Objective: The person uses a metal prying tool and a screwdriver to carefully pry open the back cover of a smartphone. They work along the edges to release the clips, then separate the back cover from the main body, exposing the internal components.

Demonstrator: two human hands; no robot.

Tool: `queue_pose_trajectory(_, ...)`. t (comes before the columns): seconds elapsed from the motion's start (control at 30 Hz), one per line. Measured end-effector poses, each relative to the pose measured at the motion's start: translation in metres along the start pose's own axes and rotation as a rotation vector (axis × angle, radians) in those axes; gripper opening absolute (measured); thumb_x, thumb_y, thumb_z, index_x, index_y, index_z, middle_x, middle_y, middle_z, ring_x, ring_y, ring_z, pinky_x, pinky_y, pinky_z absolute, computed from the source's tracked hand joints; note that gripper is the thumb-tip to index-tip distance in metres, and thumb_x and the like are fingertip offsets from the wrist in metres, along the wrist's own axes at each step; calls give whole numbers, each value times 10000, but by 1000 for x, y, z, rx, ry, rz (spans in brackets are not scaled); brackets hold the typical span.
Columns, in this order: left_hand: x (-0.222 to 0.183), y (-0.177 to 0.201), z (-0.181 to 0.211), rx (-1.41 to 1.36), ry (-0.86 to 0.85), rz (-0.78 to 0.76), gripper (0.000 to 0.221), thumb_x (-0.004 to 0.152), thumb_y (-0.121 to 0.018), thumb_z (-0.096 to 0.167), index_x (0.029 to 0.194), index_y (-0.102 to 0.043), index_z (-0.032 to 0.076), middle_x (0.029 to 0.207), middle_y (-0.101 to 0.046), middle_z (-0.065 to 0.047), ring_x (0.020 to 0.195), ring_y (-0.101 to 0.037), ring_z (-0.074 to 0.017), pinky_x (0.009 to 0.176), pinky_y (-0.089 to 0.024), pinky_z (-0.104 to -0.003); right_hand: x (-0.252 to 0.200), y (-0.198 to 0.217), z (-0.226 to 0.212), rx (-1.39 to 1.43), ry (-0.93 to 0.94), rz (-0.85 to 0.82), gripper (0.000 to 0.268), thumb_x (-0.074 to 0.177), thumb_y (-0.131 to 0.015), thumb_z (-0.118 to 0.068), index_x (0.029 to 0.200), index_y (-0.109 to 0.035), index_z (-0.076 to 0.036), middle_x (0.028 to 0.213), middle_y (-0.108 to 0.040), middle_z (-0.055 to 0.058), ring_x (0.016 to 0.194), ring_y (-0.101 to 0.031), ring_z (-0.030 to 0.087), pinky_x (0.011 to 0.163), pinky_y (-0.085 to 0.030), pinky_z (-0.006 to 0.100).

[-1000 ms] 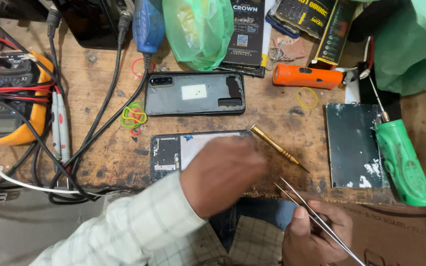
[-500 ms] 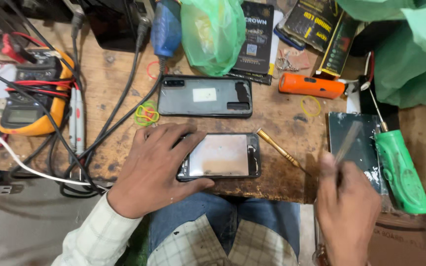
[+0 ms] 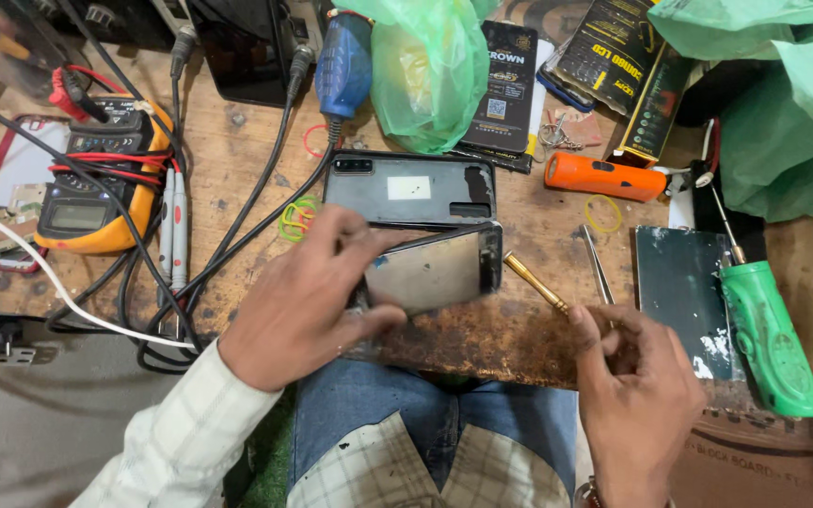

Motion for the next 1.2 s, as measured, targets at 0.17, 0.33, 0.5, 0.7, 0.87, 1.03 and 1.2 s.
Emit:
queue_pose_trajectory(0.17,-23,5,11,203,-216,293,350,930,-733,141,1260,-640,69,1291,-644,-101,1051,-639,-298,883,-506,-441,-7,-4,1,65,38,24,221,955,-833,-205,1082,-760,-39,850,-670,55,658,-573,88,565,-451,253)
queue_pose_trajectory(0.33,-45,-8,12,478,-402,351,327,867,-669,175,1180,-742,120,1295,-706,-38,995,-631,-227,872,-471,-404,-11,-9,0,81,56,67,243,974,-840,-228,1072,-757,-21,803,-651,47,640,-540,78,567,-416,247)
queue_pose_trajectory(0.5,-52,-18,7,492,-393,400,339,855,-679,170,1185,-747,134,1287,-712,-23,991,-624,-206,850,-460,-387,-16,-11,3,161,52,79,251,1000,-825,-242,1097,-747,-24,894,-679,27,712,-582,47,614,-462,208)
queue_pose_trajectory(0.7,-48,-17,5,468,-375,353,374,827,-676,180,1190,-751,132,1271,-720,-13,966,-631,-222,786,-437,-373,-16,-12,10,71,26,106,256,969,-849,-239,1068,-765,-19,799,-652,53,621,-531,84,584,-416,239)
queue_pose_trajectory(0.87,-51,-13,8,393,-337,436,353,862,-721,142,1215,-729,135,1296,-702,8,997,-617,-217,820,-437,-381,-18,-15,10,108,35,108,236,988,-844,-226,1070,-759,-22,821,-662,42,644,-547,71,589,-422,229)
queue_pose_trajectory(1.03,-47,-13,6,354,-272,334,419,775,-718,135,1193,-745,140,1268,-724,12,961,-640,-224,764,-428,-389,-17,-14,8,137,19,97,218,979,-842,-199,1064,-759,-17,788,-644,51,624,-519,79,569,-400,236)
queue_pose_trajectory(1.2,-42,-11,3,284,-222,394,404,799,-737,73,1197,-741,145,1224,-752,24,939,-653,-210,756,-437,-384,-17,-14,6,129,57,111,212,998,-839,-192,1067,-749,-12,819,-661,42,650,-545,61,587,-420,222)
Point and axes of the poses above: each hand's wrist, its own x-axis towards the middle knuckle, its own y-axis out of the back of the hand, z = x × y, the point moved 3 cm from there along x, towards the middle knuckle
